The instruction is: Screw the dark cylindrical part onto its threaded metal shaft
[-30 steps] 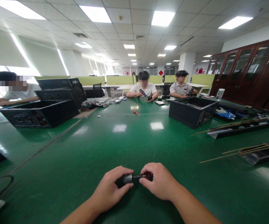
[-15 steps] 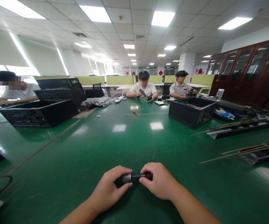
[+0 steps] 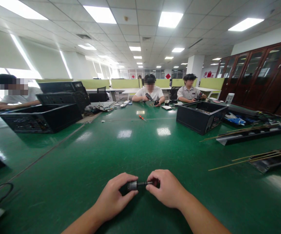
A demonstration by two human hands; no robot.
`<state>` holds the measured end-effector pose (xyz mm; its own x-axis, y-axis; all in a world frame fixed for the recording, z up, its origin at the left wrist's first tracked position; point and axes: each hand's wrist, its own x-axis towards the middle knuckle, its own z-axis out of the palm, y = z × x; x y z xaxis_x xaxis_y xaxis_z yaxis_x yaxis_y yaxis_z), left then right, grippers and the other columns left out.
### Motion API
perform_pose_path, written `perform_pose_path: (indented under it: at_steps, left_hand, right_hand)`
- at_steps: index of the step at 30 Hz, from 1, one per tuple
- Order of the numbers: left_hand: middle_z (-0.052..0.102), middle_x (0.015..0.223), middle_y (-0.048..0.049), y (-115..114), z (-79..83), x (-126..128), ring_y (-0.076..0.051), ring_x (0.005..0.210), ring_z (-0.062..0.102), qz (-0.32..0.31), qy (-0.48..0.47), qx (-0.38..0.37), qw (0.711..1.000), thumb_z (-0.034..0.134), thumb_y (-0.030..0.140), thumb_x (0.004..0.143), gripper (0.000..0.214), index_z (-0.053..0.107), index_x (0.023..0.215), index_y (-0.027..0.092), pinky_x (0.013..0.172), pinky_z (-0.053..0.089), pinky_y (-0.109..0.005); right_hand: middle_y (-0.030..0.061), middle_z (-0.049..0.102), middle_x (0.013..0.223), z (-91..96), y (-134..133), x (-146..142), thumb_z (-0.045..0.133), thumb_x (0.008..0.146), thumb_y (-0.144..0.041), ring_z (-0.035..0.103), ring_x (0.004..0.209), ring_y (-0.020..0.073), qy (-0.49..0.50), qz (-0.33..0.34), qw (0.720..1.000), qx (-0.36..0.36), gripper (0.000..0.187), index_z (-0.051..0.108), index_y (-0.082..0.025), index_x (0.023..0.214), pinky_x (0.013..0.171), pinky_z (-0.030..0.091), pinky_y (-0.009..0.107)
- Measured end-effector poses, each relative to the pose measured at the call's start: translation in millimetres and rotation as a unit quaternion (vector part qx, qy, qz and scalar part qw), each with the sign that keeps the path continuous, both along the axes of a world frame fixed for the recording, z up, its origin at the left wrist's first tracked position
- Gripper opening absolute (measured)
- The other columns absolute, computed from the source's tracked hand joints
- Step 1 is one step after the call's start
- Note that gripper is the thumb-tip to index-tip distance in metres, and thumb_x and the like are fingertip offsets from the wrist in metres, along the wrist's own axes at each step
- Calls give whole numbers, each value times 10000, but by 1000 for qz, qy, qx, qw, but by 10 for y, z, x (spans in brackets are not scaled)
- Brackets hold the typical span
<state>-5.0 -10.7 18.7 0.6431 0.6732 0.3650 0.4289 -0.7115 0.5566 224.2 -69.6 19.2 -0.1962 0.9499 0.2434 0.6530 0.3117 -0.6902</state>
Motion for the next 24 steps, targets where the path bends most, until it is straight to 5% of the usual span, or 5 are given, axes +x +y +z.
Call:
perform_pose_path:
  at_steps: [24]
  left_hand:
    - [731,958,-36,26,-17,-17,-206,884,683,4,0,14,1000,713,176,764,302,691,1059,238,821,540,-339]
  right_hand:
    - [1,681,791,24,10,19,659,845,-233,612,743,157,-3,-5,1000,-1,67,709,-204,878,698,432,259]
